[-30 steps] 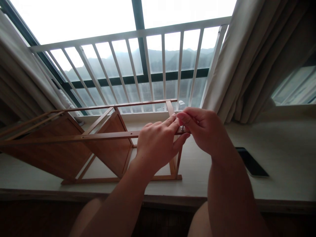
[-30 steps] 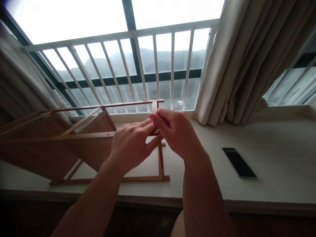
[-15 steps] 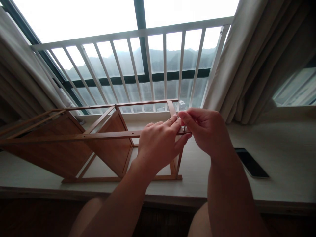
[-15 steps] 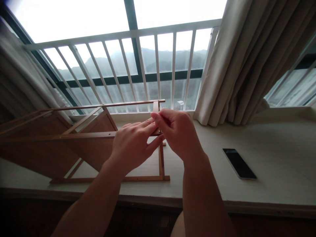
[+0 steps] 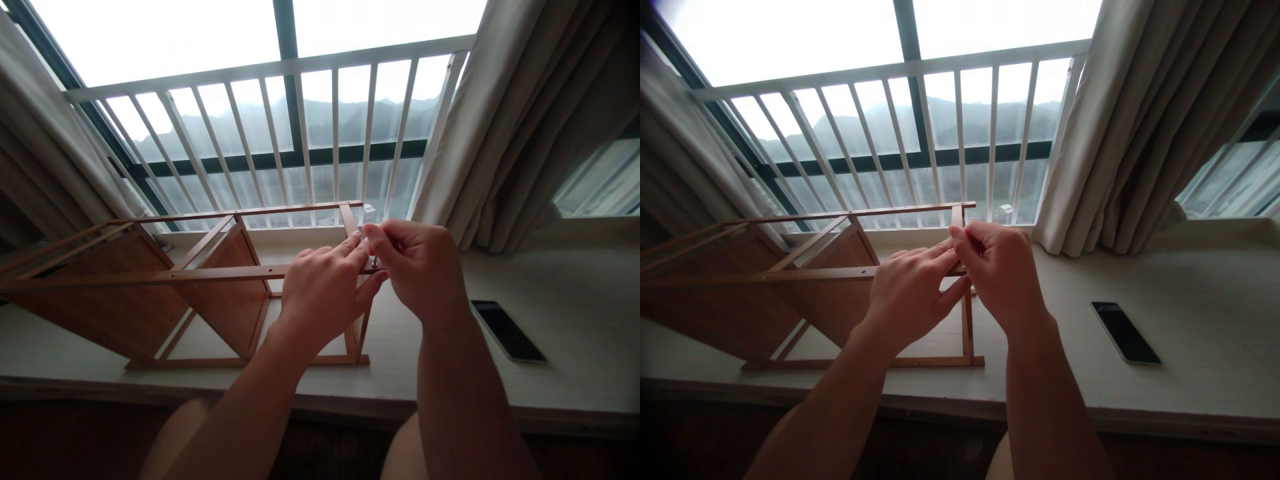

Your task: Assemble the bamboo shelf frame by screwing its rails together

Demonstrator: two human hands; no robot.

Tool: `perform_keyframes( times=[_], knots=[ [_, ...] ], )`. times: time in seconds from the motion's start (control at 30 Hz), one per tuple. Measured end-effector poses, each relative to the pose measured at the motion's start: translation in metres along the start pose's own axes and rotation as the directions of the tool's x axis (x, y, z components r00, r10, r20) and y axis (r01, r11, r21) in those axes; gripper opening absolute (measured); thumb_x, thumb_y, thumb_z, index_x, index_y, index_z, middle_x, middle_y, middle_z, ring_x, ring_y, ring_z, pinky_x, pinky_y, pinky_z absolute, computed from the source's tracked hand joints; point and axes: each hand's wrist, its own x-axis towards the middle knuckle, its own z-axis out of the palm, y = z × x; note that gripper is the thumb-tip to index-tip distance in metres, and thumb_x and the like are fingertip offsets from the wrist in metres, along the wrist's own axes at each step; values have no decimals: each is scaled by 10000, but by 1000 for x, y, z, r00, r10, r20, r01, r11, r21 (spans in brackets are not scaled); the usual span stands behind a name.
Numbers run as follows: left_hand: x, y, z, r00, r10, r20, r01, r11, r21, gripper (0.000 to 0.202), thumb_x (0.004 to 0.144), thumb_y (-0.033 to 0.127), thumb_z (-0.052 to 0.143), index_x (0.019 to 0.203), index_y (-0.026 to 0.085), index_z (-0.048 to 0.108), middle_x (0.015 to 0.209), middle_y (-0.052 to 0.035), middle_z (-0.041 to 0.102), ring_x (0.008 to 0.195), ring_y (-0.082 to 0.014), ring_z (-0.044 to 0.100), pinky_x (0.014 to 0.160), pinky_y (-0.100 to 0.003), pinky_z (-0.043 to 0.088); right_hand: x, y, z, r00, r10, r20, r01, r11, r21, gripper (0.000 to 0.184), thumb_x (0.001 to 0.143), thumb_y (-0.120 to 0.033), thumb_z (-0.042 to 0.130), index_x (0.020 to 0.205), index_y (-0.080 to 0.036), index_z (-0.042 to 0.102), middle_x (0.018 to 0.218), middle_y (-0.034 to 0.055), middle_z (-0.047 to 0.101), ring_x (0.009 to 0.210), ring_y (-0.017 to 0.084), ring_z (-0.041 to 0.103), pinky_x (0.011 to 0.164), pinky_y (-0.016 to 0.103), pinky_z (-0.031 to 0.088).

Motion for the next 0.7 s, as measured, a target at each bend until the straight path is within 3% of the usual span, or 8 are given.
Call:
perform_keyframes(
  times=[0.7],
  knots=[
    [-1,-1,0,1000,-1,2,1,1000,-6,450,972,517,369,1296,286,580,1383,-37,589,1007,-244,666,813,-387,482,1,-3,1,998,63,27,-64,997,37,386,918,-364,551,586,-169,578,472,-38,435,467,95,393,486,254,300]
  ],
)
